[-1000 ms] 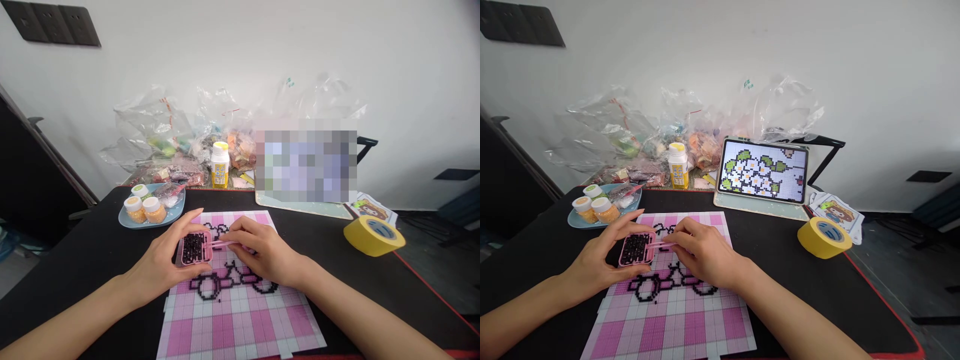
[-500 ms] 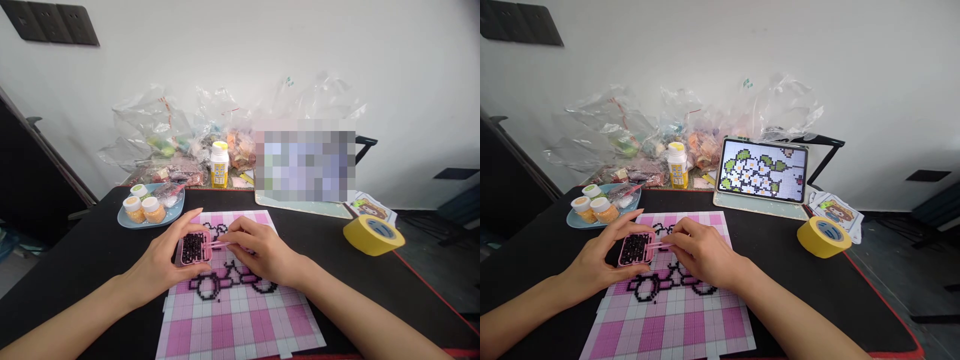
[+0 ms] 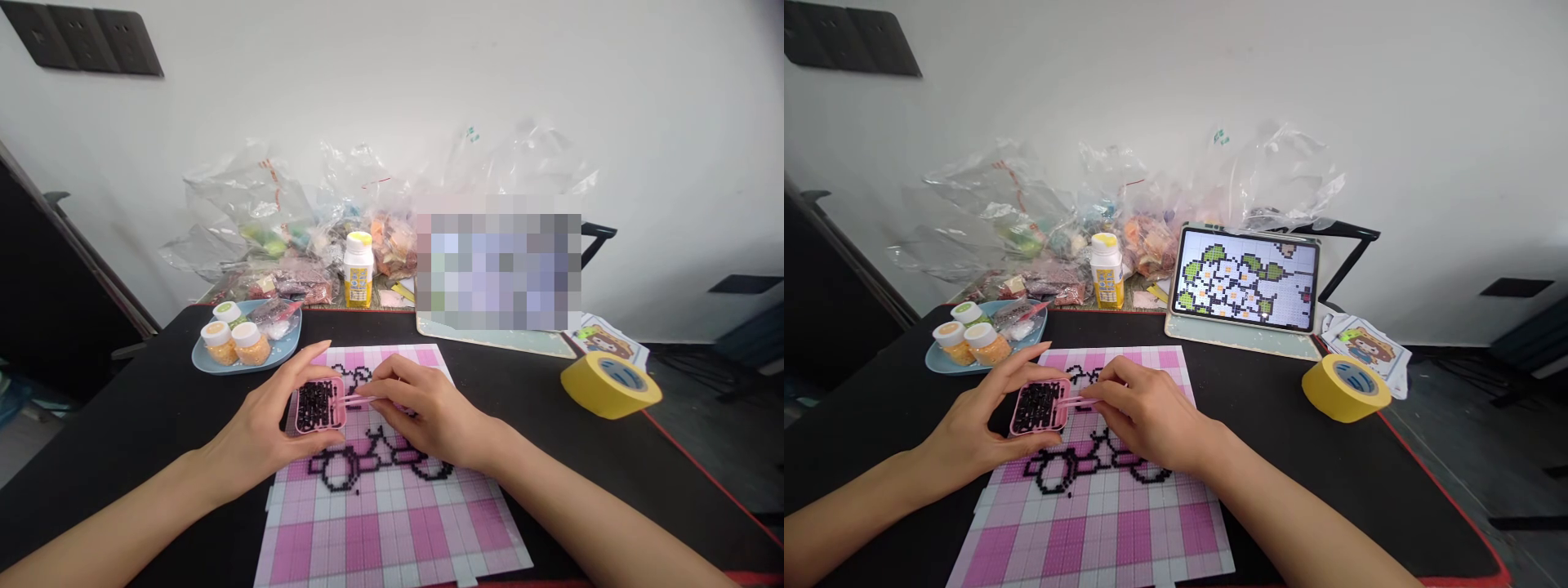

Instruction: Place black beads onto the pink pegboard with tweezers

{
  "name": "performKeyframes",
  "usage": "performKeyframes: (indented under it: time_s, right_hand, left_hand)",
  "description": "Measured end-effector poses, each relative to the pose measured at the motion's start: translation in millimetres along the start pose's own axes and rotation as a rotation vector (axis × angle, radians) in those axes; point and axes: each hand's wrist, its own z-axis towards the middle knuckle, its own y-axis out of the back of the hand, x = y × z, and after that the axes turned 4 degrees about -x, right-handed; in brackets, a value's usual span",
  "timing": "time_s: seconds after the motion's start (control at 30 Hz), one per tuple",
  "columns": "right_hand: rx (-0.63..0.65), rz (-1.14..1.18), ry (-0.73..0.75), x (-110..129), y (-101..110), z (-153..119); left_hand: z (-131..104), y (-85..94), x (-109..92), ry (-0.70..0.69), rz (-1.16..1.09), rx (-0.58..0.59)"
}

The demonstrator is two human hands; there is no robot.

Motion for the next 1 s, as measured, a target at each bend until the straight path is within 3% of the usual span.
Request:
performKeyframes:
  time_s: [1.0]
  right_hand:
    - [0.011,-0.020,-0.012,-1.3,-1.7,-1.2]
  left_hand:
    - [0.0,0.6,-0.1,0.011,-0.022,0.032]
